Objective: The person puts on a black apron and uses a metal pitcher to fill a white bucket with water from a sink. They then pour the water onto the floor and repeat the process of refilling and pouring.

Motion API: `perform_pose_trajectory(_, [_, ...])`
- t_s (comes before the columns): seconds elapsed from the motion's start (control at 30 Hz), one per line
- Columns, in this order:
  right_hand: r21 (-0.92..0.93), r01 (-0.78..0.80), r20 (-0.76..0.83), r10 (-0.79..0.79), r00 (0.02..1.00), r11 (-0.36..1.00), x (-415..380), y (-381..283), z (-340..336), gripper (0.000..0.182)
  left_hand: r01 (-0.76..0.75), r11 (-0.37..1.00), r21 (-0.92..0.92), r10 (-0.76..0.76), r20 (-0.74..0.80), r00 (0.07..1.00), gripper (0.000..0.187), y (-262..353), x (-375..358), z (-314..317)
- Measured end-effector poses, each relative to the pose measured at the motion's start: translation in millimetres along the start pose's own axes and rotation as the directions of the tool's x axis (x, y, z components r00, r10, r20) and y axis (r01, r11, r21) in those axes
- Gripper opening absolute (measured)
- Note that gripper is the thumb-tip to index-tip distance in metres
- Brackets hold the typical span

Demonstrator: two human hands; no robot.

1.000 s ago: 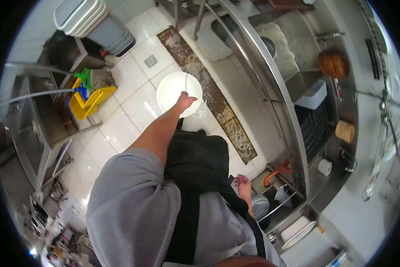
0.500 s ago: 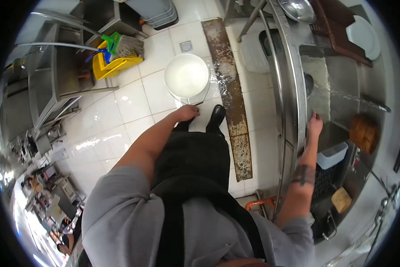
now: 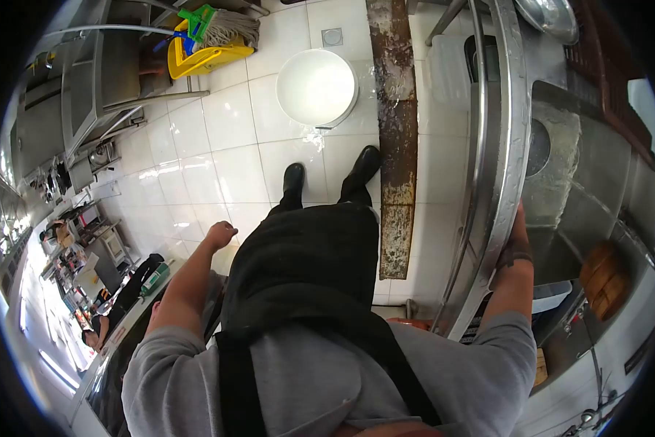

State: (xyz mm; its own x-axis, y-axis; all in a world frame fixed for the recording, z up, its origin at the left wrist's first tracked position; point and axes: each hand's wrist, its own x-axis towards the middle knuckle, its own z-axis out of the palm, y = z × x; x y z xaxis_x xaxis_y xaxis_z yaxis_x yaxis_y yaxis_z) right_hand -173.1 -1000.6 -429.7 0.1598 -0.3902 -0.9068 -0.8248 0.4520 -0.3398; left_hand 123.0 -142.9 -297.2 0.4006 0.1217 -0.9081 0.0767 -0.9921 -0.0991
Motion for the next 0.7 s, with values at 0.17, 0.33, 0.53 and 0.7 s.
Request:
perform_pose_trajectory(0.17, [-0.192,0.215,-0.049,-0.229,0.972,0.957,20,-10,0,0.05,-0.158,0.977,-0.145,0.172,0.085,0.981,0.044,81,-7,5])
perform_pose_trajectory(0.33, [-0.552,0.472,-0.057,-0.596,0.801,0.687,-7,-33,1,0.05,-0.225,0.842,-0.49,0.249,-0.018,0.968,0.034,150,-19,-20])
perform_pose_trajectory(0.53, [-0.795,0.138,-0.467,-0.742,0.48,0.59,-90,-38,-5,0.038,-0.169,0.863,-0.477,0.142,-0.093,0.986,0.037,109,-26,-24])
perform_pose_trajectory(0.7, [-0.574,0.227,-0.786,-0.607,0.115,0.787,-128,-51,-20,0.031,-0.104,0.938,-0.33,0.086,-0.07,0.994,0.039,68,-25,-9])
